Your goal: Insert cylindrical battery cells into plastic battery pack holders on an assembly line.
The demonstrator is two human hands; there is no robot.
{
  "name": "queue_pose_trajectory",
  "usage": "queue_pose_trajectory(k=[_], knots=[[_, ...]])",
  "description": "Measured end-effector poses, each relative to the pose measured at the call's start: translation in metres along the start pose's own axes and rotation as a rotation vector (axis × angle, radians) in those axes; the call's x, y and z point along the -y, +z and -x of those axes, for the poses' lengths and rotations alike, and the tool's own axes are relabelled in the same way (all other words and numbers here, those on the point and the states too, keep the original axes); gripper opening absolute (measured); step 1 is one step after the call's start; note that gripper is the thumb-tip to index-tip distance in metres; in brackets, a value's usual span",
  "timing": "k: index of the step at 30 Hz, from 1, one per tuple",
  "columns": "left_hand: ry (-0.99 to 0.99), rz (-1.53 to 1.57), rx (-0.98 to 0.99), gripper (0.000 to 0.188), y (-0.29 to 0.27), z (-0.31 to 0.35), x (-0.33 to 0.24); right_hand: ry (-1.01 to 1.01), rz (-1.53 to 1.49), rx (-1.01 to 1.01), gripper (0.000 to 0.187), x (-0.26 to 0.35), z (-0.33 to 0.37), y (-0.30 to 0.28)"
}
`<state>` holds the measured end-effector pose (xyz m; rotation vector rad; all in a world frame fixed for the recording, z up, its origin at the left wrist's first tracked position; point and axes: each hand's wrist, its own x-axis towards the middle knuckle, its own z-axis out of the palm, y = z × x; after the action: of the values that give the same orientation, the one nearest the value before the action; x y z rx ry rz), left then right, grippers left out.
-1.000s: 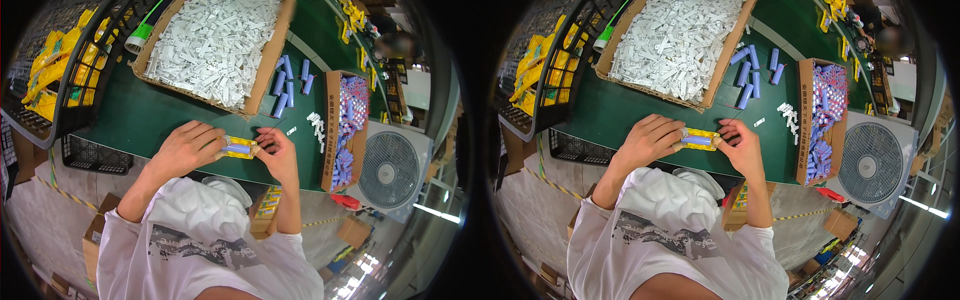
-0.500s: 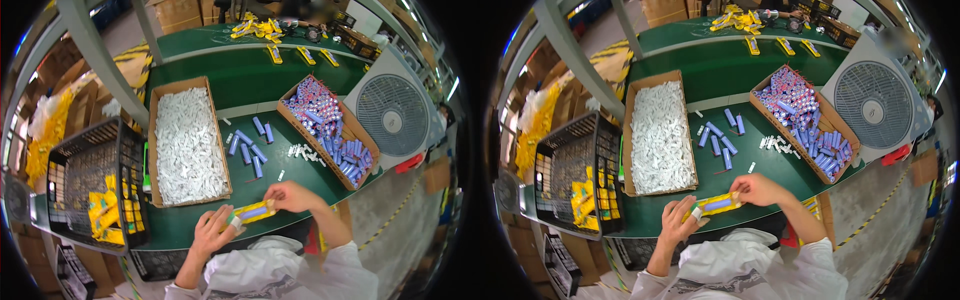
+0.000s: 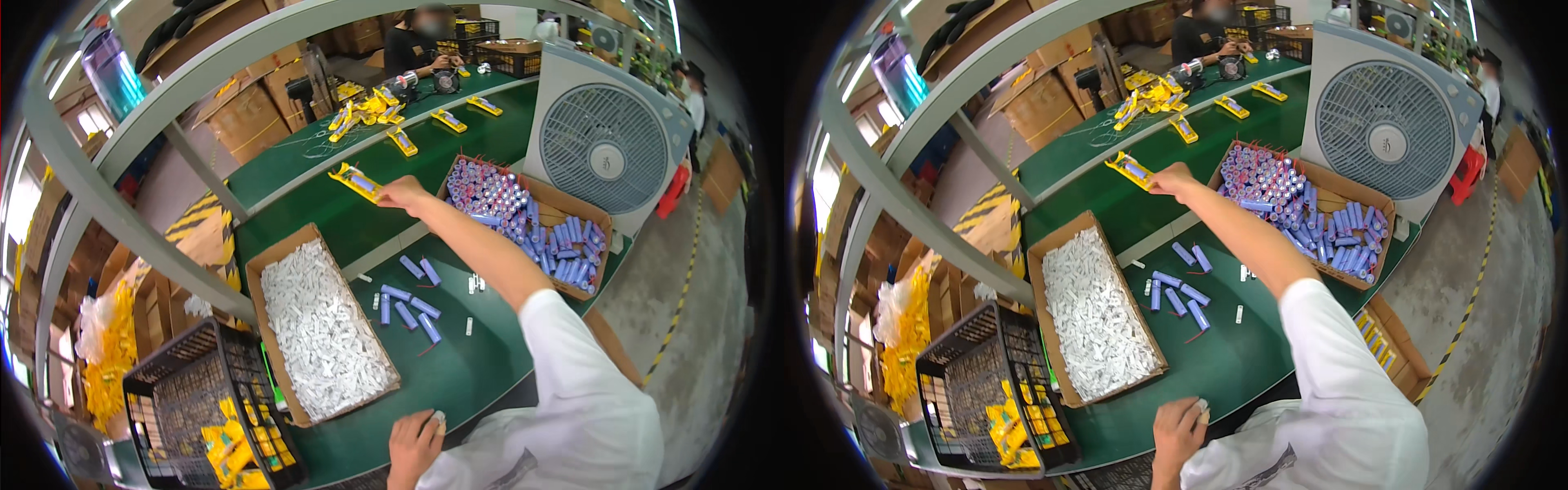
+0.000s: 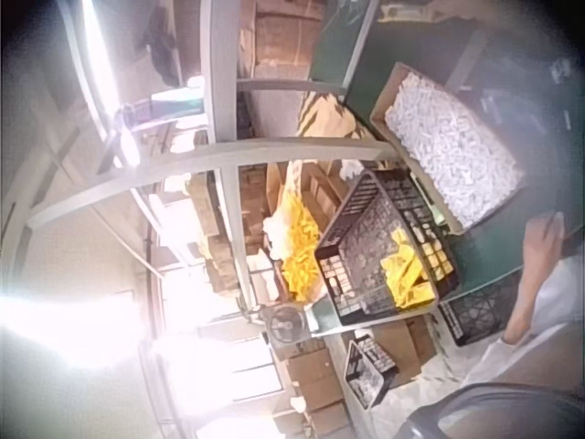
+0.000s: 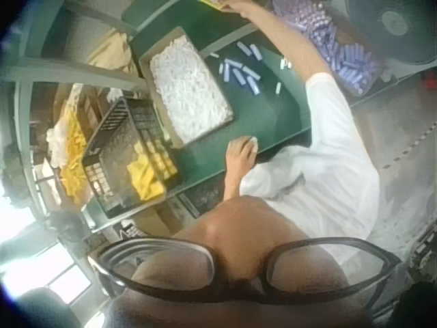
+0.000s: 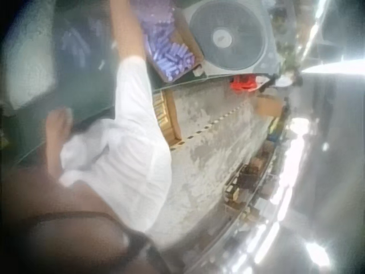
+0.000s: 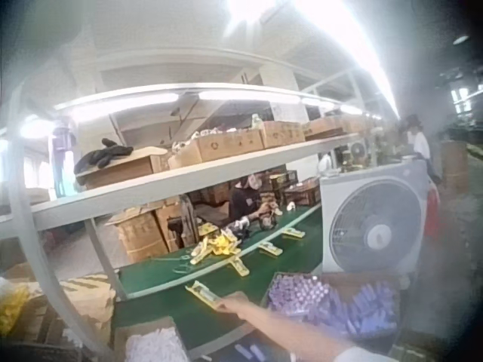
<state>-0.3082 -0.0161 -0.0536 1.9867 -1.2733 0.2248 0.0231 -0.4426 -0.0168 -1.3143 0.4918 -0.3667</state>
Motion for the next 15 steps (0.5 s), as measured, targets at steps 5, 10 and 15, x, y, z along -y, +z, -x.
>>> queue_pose_trajectory(k=[5,10,15], knots=[[-0.381,-0.188,0.003,0.022,-0.023,0.031,0.005,0.092,0.111,-0.281,0.029,-0.037,-0.107,-0.008],[-0.530,-0.310,-0.100,0.026,-0.032,0.032,0.015,0.204,0.295,-0.444,0.031,-0.061,-0.167,0.016],[-0.708,-0.317,-0.144,0.028,-0.030,0.036,0.013,0.101,0.715,-0.457,0.056,-0.071,-0.201,0.032]])
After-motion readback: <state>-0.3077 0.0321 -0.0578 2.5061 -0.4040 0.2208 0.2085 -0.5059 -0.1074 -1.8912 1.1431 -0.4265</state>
